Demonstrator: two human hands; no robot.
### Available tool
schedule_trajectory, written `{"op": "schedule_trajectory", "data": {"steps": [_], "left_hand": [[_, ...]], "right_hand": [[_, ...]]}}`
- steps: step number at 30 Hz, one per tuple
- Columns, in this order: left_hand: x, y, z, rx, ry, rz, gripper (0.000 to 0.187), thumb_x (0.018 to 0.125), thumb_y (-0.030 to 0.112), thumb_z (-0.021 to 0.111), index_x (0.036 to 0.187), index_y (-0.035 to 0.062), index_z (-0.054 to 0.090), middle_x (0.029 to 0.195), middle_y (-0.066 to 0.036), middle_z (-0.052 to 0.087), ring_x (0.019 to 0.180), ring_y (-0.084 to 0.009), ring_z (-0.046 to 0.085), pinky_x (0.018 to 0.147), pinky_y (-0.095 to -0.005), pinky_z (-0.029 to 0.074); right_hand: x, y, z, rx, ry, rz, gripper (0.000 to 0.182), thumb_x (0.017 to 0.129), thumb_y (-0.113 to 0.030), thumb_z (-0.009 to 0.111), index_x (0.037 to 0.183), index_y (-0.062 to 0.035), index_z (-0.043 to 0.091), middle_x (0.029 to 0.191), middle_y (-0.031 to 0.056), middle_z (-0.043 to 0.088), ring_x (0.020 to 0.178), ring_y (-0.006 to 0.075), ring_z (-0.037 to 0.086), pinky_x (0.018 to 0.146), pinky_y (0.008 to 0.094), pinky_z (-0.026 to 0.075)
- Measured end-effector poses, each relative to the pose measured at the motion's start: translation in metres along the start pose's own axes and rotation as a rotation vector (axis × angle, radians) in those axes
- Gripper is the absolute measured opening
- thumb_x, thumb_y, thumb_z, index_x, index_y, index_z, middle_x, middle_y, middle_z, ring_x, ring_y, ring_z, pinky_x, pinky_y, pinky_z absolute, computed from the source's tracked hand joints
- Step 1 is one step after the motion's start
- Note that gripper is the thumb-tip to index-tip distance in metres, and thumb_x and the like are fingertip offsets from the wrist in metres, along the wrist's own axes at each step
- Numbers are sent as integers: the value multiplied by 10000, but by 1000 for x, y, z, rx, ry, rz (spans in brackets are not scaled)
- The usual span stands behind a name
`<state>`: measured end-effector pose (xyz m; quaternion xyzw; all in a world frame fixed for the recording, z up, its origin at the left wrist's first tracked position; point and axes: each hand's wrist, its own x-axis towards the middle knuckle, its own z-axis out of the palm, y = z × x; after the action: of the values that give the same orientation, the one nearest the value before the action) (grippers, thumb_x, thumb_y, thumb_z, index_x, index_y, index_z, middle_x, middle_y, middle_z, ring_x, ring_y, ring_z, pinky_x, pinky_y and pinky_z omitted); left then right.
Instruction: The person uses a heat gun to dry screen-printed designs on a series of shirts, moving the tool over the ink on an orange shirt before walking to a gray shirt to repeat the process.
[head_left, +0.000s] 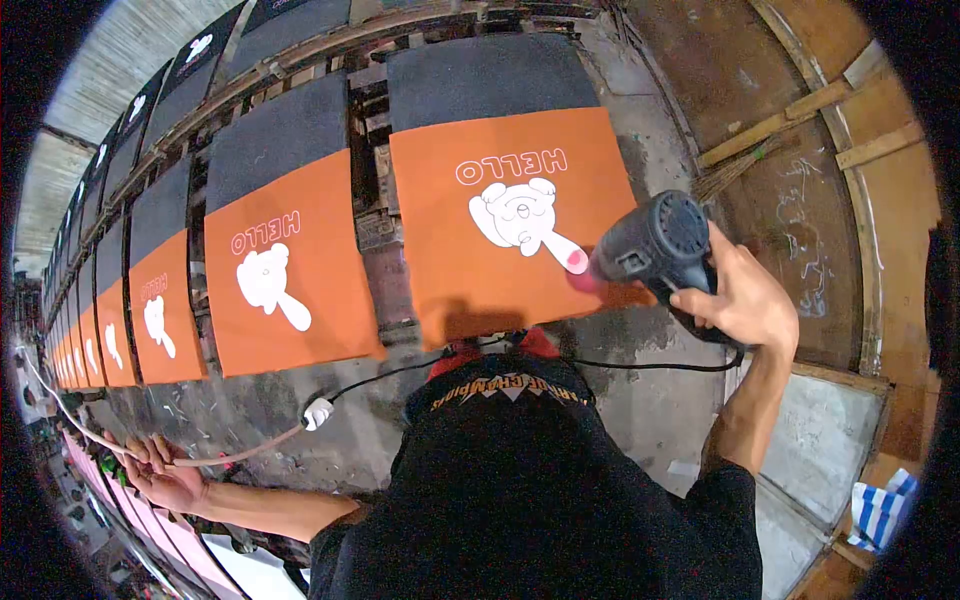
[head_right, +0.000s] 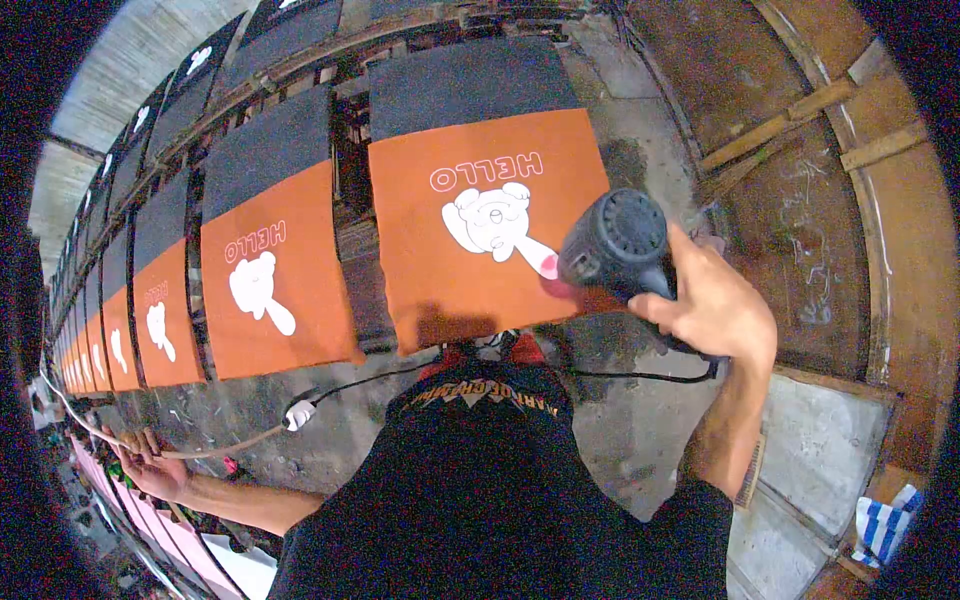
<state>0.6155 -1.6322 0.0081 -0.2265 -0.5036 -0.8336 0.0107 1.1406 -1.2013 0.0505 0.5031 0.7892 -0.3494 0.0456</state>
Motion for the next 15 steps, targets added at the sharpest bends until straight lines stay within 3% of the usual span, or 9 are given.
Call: {"op": "schedule_trajectory", "data": {"steps": [3,7,10,14,15], "left_hand": [[8,-2,-21,-90,-204,-30,486,1043,142,417,1495,-28,366,822,-16,495,596,-79,395,578,-244,369],[7,-2,-23,-91,-178,-19,491,1048,133,415,1504,-30,336,802,-20,469,587,-87,368,545,-244,352],[0,-1,-12,-68,-108,-2,495,1060,125,415,1517,-29,302,776,-25,427,566,-94,323,495,-246,324],[-7,5,-12,23,-28,11,502,1057,128,424,1518,-27,299,775,-15,432,562,-84,323,490,-242,322],[-7,6,-12,44,-19,16,504,1056,128,427,1518,-26,299,775,-12,433,561,-82,323,488,-242,322]], "right_hand": [[16,1,-1,45,76,0,652,770,-70,755,1333,84,465,773,163,682,583,203,660,570,358,536],[35,-20,1,148,-48,-40,591,793,-65,746,1303,44,469,729,109,657,540,161,626,522,332,515],[62,-21,6,146,-139,-114,593,808,-143,759,1286,33,455,816,141,677,567,197,659,561,366,537],[98,-24,16,-38,126,-226,655,799,-156,768,1321,43,426,800,151,664,556,205,650,537,360,528],[97,-41,12,115,8,-212,684,797,-168,767,1330,60,406,781,158,665,536,199,635,519,361,520]]}}
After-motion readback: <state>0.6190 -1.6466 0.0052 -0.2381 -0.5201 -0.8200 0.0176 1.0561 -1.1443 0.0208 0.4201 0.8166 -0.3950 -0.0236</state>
